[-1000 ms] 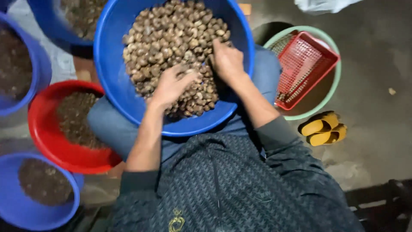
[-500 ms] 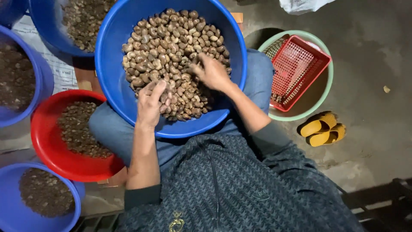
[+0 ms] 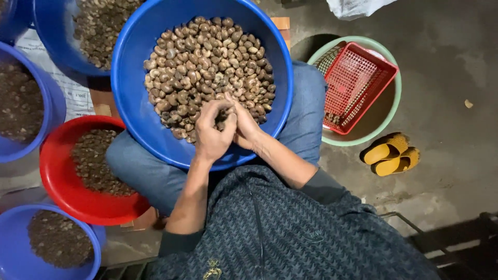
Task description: The person sits on the floor and sorts cashew nuts by hand from a large blue basin. They pick up individual nuts, inspect them, and transfer selected ones into a red basket placed to the right.
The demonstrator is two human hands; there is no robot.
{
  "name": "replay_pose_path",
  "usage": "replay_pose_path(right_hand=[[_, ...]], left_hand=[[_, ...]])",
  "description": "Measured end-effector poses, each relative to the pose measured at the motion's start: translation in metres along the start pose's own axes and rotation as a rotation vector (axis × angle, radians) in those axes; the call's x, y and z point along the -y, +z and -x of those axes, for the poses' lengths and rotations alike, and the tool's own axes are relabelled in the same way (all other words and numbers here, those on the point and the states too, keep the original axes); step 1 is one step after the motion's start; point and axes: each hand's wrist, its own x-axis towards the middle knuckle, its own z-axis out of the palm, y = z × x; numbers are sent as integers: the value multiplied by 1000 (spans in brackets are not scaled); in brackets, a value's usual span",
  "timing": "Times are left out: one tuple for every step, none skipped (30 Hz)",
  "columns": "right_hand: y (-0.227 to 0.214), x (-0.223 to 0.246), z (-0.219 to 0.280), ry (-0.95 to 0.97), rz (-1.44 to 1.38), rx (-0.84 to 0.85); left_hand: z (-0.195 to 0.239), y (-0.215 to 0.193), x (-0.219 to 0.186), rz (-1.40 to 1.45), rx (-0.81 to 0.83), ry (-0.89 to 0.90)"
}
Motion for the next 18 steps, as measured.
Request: replay_pose_path(right_hand=[[12,14,13,-1,-1,0],[24,28,25,-25,-47,44],[35,42,38,-51,-94,88],[36,47,40,-52,-97,88],[37,54,42,-69,-131,115],[39,61,43,-87,-165,142],[42,63,48,-88,-168,143],[46,66,52,-90,-221,145],[49,68,56,-94,-275,147],[42,69,55,-96,-278,147],[35,70,53,-94,-283,120],[28,71,51,-92,-288,93],[43,86,68,-94,-289,93],[57,102,85,-120,-299,62],[72,117,103,-142,-308,28],[62,132,111,-142,-309,26],[53,145,120,-196,-211,-18],[44,157,129,-250,-112,-62]], left_hand=[[-2,2,-2,0,1,0],[-4,4,-3,-40,19,112],[-5,5,-4,-80,39,225],[-7,6,-14,-80,43,226],[-10,6,-24,-115,42,275],[-14,6,-34,-150,41,324],[-15,7,-38,-151,43,325],[-16,8,-41,-201,41,364],[-17,9,-45,-249,39,404],[-18,10,-44,-249,43,406],[-18,12,-43,-269,42,424],[-17,13,-43,-290,41,443],[-16,12,-37,-289,43,444],[-14,11,-31,-279,62,411],[-12,11,-25,-269,81,375],[-14,8,-20,-268,83,373],[-13,4,-15,-270,102,339],[-13,-1,-10,-273,121,305]])
